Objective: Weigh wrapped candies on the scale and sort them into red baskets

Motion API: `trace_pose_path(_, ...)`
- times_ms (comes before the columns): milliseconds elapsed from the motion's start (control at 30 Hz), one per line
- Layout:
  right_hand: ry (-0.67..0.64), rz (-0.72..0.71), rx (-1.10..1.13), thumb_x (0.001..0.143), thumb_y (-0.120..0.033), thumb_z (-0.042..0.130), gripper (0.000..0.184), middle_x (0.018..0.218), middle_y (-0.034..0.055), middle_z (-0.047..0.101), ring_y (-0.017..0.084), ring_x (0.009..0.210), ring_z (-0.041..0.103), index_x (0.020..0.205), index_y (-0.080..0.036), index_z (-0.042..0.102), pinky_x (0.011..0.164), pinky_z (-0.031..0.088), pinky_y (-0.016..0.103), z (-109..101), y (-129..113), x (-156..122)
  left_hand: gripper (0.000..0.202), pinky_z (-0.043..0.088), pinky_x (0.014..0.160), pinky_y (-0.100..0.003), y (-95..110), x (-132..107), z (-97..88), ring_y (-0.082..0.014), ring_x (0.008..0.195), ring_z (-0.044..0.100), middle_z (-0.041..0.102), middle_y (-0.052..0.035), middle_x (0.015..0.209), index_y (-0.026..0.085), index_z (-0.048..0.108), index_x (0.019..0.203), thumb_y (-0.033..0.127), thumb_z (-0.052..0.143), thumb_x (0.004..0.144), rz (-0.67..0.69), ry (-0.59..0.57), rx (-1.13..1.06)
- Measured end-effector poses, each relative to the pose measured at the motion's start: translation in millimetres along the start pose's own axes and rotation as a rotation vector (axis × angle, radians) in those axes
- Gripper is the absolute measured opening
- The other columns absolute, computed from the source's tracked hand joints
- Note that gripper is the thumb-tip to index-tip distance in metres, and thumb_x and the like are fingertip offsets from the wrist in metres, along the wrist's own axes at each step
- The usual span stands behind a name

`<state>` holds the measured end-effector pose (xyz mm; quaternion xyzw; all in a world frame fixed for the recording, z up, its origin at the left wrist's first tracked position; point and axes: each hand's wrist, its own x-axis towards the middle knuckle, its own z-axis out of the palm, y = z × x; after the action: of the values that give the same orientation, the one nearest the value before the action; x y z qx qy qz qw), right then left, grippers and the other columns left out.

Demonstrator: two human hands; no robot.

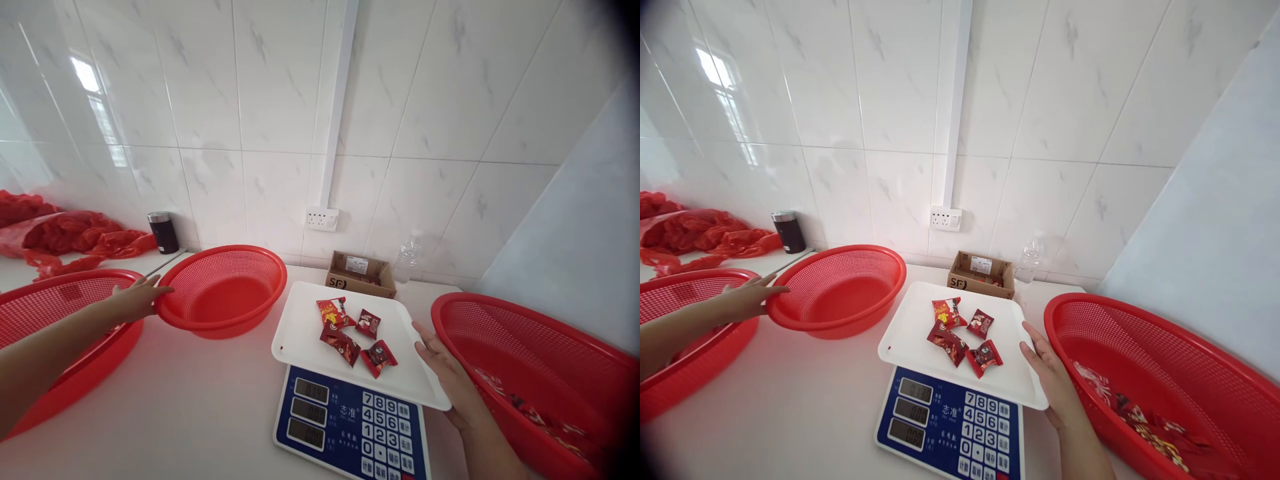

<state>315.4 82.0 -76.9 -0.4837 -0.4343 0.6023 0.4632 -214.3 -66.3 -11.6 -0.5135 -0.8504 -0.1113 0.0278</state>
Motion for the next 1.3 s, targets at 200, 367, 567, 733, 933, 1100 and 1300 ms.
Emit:
trace_pose_path(200, -0.028, -0.004, 0.019, 0.068, -0.046, 0.071, 0.076, 0.141, 0.0006, 0.044, 0.028, 0.111, 0.059, 0.137, -0.034, 0.041, 0.081, 0.057, 0.036, -4, 4, 5, 0.072, 0.009, 0.104, -0.062, 22, -12, -2.8, -0.0343, 0.138, 0.021, 0.034, -0.0166, 0.145, 0.022, 0.051, 0.126, 0.014, 0.064, 0.056, 0.183, -0.206, 0.265)
trace_pose_path(367, -0.013, -0.014, 0.030, 0.068, -0.044, 0.072, 0.079, 0.143, -0.0015, 0.041, 0.027, 0.117, 0.054, 0.139, -0.034, 0.038, 0.084, 0.056, 0.033, -1, 2, 2, 0.085, 0.035, 0.100, -0.043, 80, -29, -29.7, -0.0286, 0.136, 0.027, 0.028, -0.0009, 0.150, 0.039, 0.024, 0.141, 0.035, 0.063, 0.065, 0.306, -0.439, -0.084)
trace_pose_path(567, -0.038, -0.020, 0.034, 0.069, -0.044, 0.071, 0.077, 0.144, -0.0009, 0.040, 0.028, 0.117, 0.054, 0.138, -0.033, 0.039, 0.082, 0.057, 0.035, -2, 2, 1, 0.062, 0.037, 0.103, -0.041, 202, -46, -0.5, -0.0238, 0.132, 0.036, 0.035, -0.0020, 0.147, 0.037, 0.029, 0.140, 0.059, 0.040, 0.083, 0.648, -0.434, -0.298)
trace_pose_path(733, -0.055, -0.052, 0.038, 0.069, -0.044, 0.071, 0.072, 0.145, -0.0018, 0.038, 0.026, 0.117, 0.054, 0.135, -0.032, 0.043, 0.082, 0.056, 0.032, -3, 4, 2, 0.056, 0.036, 0.103, -0.047, 277, -52, 57.5, -0.0278, 0.131, 0.037, 0.046, -0.0112, 0.138, 0.029, 0.040, 0.133, 0.046, 0.053, 0.082, 1.061, -0.165, -0.205)
trace_pose_path(933, -0.089, -0.069, 0.049, 0.072, -0.044, 0.069, 0.067, 0.144, -0.0014, 0.041, 0.025, 0.119, 0.052, 0.133, -0.031, 0.044, 0.085, 0.055, 0.032, -7, 6, 5, 0.030, 0.046, 0.081, -0.039, 292, -52, 63.8, -0.0258, 0.097, 0.058, 0.062, -0.0110, 0.105, 0.023, 0.054, 0.114, 0.035, 0.044, 0.088, 1.003, -0.149, -0.042)
trace_pose_path(1100, -0.110, -0.058, 0.075, 0.073, -0.043, 0.068, 0.066, 0.145, -0.0013, 0.040, 0.024, 0.119, 0.053, 0.133, -0.032, 0.043, 0.086, 0.054, 0.032, -8, 7, 7, 0.040, 0.046, 0.068, -0.032, 242, -32, 34.3, -0.0223, 0.094, 0.060, 0.060, -0.0066, 0.112, 0.028, 0.051, 0.117, 0.042, 0.022, 0.093, 0.603, -0.060, -0.114)
trace_pose_path(1300, -0.097, -0.071, 0.072, 0.072, -0.043, 0.069, 0.064, 0.142, -0.0008, 0.044, 0.025, 0.118, 0.053, 0.131, -0.032, 0.047, 0.087, 0.054, 0.033, -8, 7, 7, 0.050, 0.039, 0.093, -0.046, 193, -3, 21.1, -0.0306, 0.114, 0.050, 0.058, -0.0106, 0.122, 0.021, 0.051, 0.123, 0.046, 0.023, 0.090, 0.388, 0.029, 0.056)
